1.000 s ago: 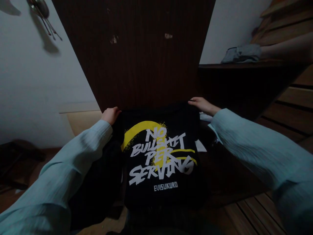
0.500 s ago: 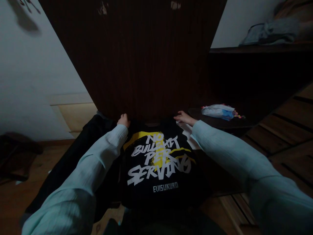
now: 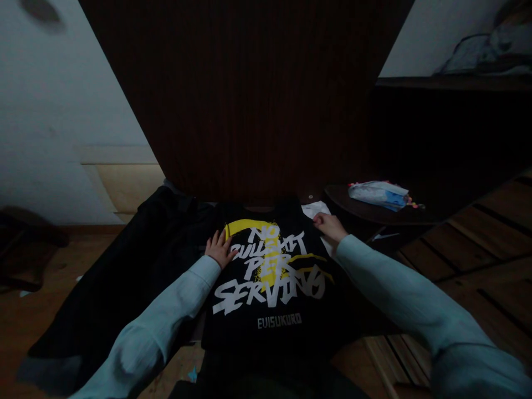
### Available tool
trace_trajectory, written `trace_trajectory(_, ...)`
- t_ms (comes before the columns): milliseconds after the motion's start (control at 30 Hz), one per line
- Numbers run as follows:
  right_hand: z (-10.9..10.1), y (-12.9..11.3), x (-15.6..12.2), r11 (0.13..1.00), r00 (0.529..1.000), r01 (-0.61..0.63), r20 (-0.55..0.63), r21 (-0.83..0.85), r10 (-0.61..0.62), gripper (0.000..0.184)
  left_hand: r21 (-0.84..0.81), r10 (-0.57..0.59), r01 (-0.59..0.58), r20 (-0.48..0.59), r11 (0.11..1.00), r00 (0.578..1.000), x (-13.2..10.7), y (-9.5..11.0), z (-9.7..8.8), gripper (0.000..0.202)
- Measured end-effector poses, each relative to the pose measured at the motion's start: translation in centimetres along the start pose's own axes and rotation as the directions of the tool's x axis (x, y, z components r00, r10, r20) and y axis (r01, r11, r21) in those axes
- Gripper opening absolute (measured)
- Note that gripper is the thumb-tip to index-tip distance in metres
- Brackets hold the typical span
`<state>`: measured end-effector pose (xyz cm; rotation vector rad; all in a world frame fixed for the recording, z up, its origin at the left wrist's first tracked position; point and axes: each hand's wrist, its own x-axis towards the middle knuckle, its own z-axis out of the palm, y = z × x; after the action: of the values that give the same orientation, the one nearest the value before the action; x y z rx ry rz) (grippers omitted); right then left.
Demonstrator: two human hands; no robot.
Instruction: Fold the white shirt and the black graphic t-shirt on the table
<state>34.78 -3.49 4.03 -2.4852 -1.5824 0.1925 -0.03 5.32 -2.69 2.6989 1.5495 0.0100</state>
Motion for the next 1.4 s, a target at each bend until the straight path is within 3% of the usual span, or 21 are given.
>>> trace_trajectory(133, -3.4, 1.0, 0.2, 0.964, 0.972, -0.120, -0.226, -0.237, 0.065, 0.024, -0.012, -0.006, 0.005, -0.116, 1.000, 0.993, -0.3, 0.0, 1.5, 0.053)
trace_trajectory(233, -3.4, -0.6, -0.3, 0.927, 0.966, -0.030, -0.251, -0.374, -0.069, 0.029, -0.036, -0.014, 0.009, -0.118, 0.999, 0.993, -0.3, 0.0, 1.7, 0.054)
trace_trajectory(333, -0.8, -4.3, -0.9, 0.930, 0.965, 0.223, -0.068, -0.292, -0.252, 0.033, -0.049, -0.016, 0.010, -0.124, 0.999, 0.992, -0.2, -0.1, 1.7, 0.054)
trace_trajectory(433, 2.9, -8.1, -1.1, 0.915, 0.924, 0.382, 0.043, -0.131, -0.379, 0.040, -0.056, -0.014, 0.007, -0.129, 0.998, 0.992, -0.4, 0.1, 1.8, 0.053)
trace_trajectory(533, 6.5, -10.3, -0.9, 0.919, 0.920, 0.391, 0.048, -0.051, -0.389, 0.049, -0.079, -0.027, 0.016, -0.139, 0.997, 0.990, -0.6, 0.1, 1.6, 0.053)
trace_trajectory(633, 9.3, -10.5, -0.5, 0.940, 0.944, 0.331, 0.026, -0.086, -0.330, 0.051, -0.150, -0.111, 0.084, -0.188, 0.985, 0.976, -0.5, -0.6, 0.4, 0.052)
trace_trajectory(767, 10.9, -10.0, -0.3, 0.933, 0.940, 0.334, -0.018, -0.134, -0.340, 0.051, -0.214, -0.274, 0.214, -0.314, 0.953, 0.909, 0.8, -2.9, -2.6, 0.045)
trace_trajectory(867, 10.9, -10.0, -0.3, 0.933, 0.940, 0.332, -0.029, -0.140, -0.339, 0.051, -0.221, -0.450, 0.403, -0.239, 0.888, 0.861, 2.1, -4.8, -4.3, 0.050)
trace_trajectory(967, 10.9, -10.1, -0.2, 0.935, 0.942, 0.327, -0.034, -0.135, -0.334, 0.051, -0.256, -0.573, 0.534, -0.108, 0.805, 0.812, 2.9, -6.0, -4.2, 0.057)
trace_trajectory(1133, 11.5, -9.9, 0.2, 0.937, 0.934, 0.325, -0.113, -0.129, -0.340, 0.046, -0.357, -0.602, 0.539, -0.088, 0.763, 0.794, 3.1, -6.7, -2.5, 0.055)
trace_trajectory(1300, 12.2, -9.4, 0.8, 0.934, 0.921, 0.334, -0.169, -0.126, -0.352, 0.045, -0.368, -0.695, 0.644, -0.009, 0.671, 0.719, 2.9, -8.2, -2.4, 0.059)
trace_trajectory(1400, 12.6, -9.2, 1.1, 0.932, 0.914, 0.342, -0.187, -0.121, -0.360, 0.043, -0.350, -0.646, 0.638, 0.108, 0.686, 0.755, 3.0, -9.8, -1.9, 0.049)
